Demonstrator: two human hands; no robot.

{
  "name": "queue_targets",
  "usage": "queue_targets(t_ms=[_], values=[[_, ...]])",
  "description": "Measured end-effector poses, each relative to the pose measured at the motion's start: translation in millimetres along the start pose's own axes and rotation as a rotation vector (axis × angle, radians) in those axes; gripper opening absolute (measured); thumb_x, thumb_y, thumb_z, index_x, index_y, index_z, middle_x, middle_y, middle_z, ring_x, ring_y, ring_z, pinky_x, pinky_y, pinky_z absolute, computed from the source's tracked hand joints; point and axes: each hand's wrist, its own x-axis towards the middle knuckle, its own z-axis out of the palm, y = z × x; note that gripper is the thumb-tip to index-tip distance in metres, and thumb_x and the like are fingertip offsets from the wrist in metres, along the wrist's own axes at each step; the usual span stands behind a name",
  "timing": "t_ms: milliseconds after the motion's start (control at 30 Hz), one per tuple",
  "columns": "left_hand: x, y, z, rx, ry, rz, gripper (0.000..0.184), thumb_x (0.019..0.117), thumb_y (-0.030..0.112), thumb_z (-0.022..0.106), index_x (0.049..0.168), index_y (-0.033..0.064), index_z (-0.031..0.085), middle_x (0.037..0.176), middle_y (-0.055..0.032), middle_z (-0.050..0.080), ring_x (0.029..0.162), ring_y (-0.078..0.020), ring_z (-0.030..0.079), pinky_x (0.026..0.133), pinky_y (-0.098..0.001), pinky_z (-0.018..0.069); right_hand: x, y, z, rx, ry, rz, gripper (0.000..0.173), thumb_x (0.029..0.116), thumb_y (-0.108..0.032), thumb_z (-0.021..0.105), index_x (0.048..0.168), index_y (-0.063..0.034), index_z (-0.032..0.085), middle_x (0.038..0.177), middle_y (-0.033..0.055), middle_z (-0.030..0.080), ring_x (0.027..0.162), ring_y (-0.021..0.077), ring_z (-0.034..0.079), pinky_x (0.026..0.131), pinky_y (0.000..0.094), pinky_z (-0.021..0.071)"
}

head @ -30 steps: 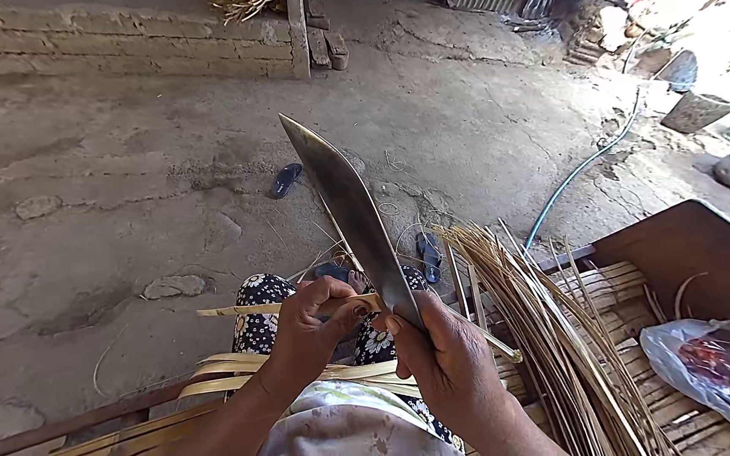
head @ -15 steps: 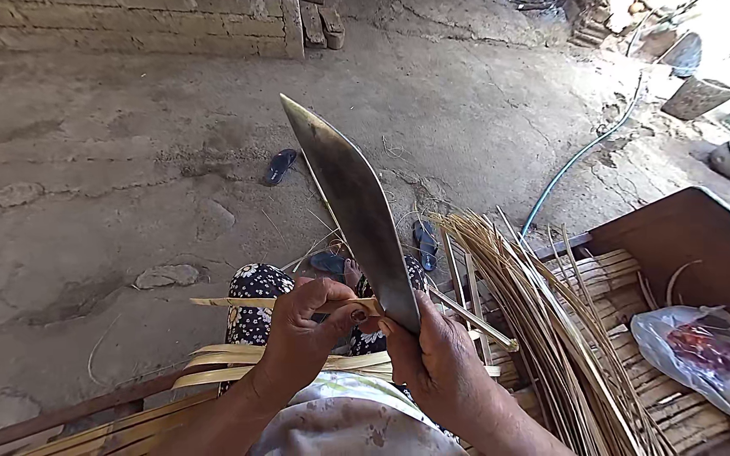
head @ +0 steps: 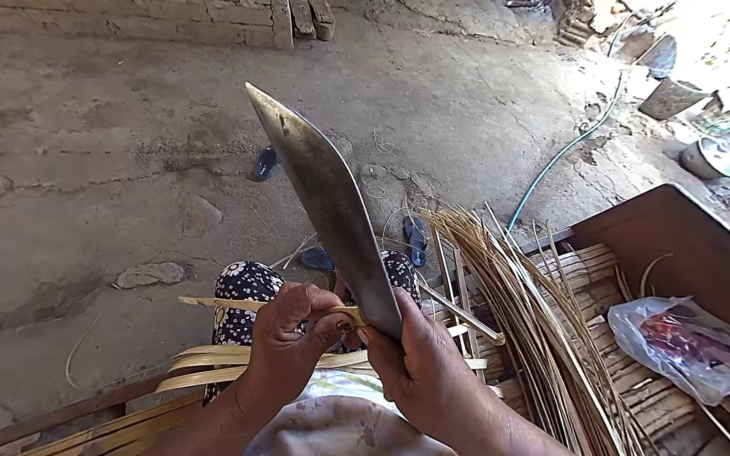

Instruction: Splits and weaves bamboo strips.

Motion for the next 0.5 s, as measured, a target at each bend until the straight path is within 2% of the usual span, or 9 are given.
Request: queue_targets(t_ms=[67, 133, 167, 233, 267, 367, 400, 467, 500], values=[[-2, -2, 1, 0.001, -0.014, -0.002, 0.018, 0.0969, 0.037, 0.069, 0.100, 0.0196, 0.072, 0.091, 0.0122, 0.072, 0.089, 0.0024, 0.063, 0.091, -0.0223, 0.0467, 2, -3, -7, -0.024, -0.097, 0.066, 0.021, 0.1005, -0.012, 0.056, 0.119, -0.0035, 0.054, 0.079, -0.0001, 0.063, 0.058, 0.0007, 0.059, 0.054, 0.0159, 0.0518], [-3, -3, 2, -0.023, -0.026, -0.035, 0.017, 0.0960, 0.037, 0.070, 0.099, 0.0206, 0.072, 0.092, 0.0126, 0.072, 0.088, 0.0023, 0.063, 0.089, -0.0214, 0.0465, 2, -4, -8, -0.205, -0.111, 0.026, 0.021, 0.1005, -0.013, 0.055, 0.120, -0.0049, 0.054, 0.081, 0.0001, 0.064, 0.063, 0.0040, 0.061, 0.058, 0.0183, 0.0526], [-3, -2, 2, -0.038, -0.020, -0.060, 0.016, 0.0951, 0.036, 0.071, 0.098, 0.0209, 0.073, 0.092, 0.0127, 0.073, 0.088, 0.0022, 0.063, 0.087, -0.0200, 0.0477, 1, 0, -3, -0.357, -0.028, -0.068, 0.019, 0.0985, -0.013, 0.056, 0.116, -0.0043, 0.056, 0.077, 0.0013, 0.064, 0.059, 0.0076, 0.061, 0.054, 0.0211, 0.0522], [-1, 0, 4, -0.071, 0.014, -0.097, 0.013, 0.0919, 0.034, 0.075, 0.098, 0.0219, 0.074, 0.093, 0.0132, 0.073, 0.088, 0.0019, 0.067, 0.083, -0.0166, 0.0563, 2, 9, 4, -0.566, 0.116, -0.236, 0.018, 0.0967, -0.009, 0.054, 0.111, -0.0012, 0.060, 0.074, 0.0058, 0.062, 0.050, 0.0145, 0.058, 0.043, 0.0267, 0.0481], [0, 1, 5, -0.088, 0.021, -0.100, 0.013, 0.0912, 0.032, 0.076, 0.098, 0.0212, 0.074, 0.093, 0.0124, 0.073, 0.088, 0.0010, 0.068, 0.081, -0.0168, 0.0581, 2, 9, 2, -0.552, 0.090, -0.224, 0.017, 0.0978, -0.010, 0.054, 0.111, -0.0016, 0.060, 0.074, 0.0055, 0.062, 0.051, 0.0144, 0.059, 0.044, 0.0268, 0.0489], [3, 1, 6, -0.089, -0.010, -0.073, 0.014, 0.0915, 0.031, 0.076, 0.097, 0.0192, 0.072, 0.094, 0.0117, 0.073, 0.088, 0.0013, 0.068, 0.081, -0.0171, 0.0583, 9, 1, -17, -0.275, -0.162, -0.017, 0.023, 0.1007, -0.014, 0.055, 0.120, -0.0019, 0.058, 0.080, 0.0037, 0.066, 0.065, 0.0095, 0.064, 0.061, 0.0244, 0.0549], [3, 1, 7, -0.090, -0.015, -0.078, 0.013, 0.0911, 0.031, 0.076, 0.096, 0.0189, 0.072, 0.094, 0.0117, 0.073, 0.089, 0.0012, 0.069, 0.082, -0.0178, 0.0590, 8, 3, -15, -0.320, -0.128, -0.040, 0.023, 0.0989, -0.014, 0.057, 0.118, -0.0013, 0.059, 0.077, 0.0045, 0.066, 0.064, 0.0125, 0.065, 0.060, 0.0275, 0.0553], [5, -1, 6, -0.097, -0.009, -0.091, 0.014, 0.0909, 0.031, 0.076, 0.096, 0.0179, 0.073, 0.094, 0.0101, 0.074, 0.089, -0.0006, 0.069, 0.083, -0.0198, 0.0583, 10, 9, -4, -0.461, 0.005, -0.143, 0.019, 0.0946, -0.013, 0.057, 0.109, -0.0019, 0.060, 0.066, 0.0038, 0.060, 0.053, 0.0157, 0.061, 0.049, 0.0297, 0.0519], [7, -1, 6, -0.109, -0.011, -0.094, 0.014, 0.0908, 0.030, 0.077, 0.096, 0.0180, 0.073, 0.094, 0.0102, 0.075, 0.089, -0.0005, 0.069, 0.083, -0.0195, 0.0580, 11, 7, -4, -0.457, 0.001, -0.127, 0.018, 0.0947, -0.013, 0.057, 0.109, -0.0018, 0.060, 0.066, 0.0040, 0.060, 0.053, 0.0161, 0.060, 0.049, 0.0302, 0.0515]])
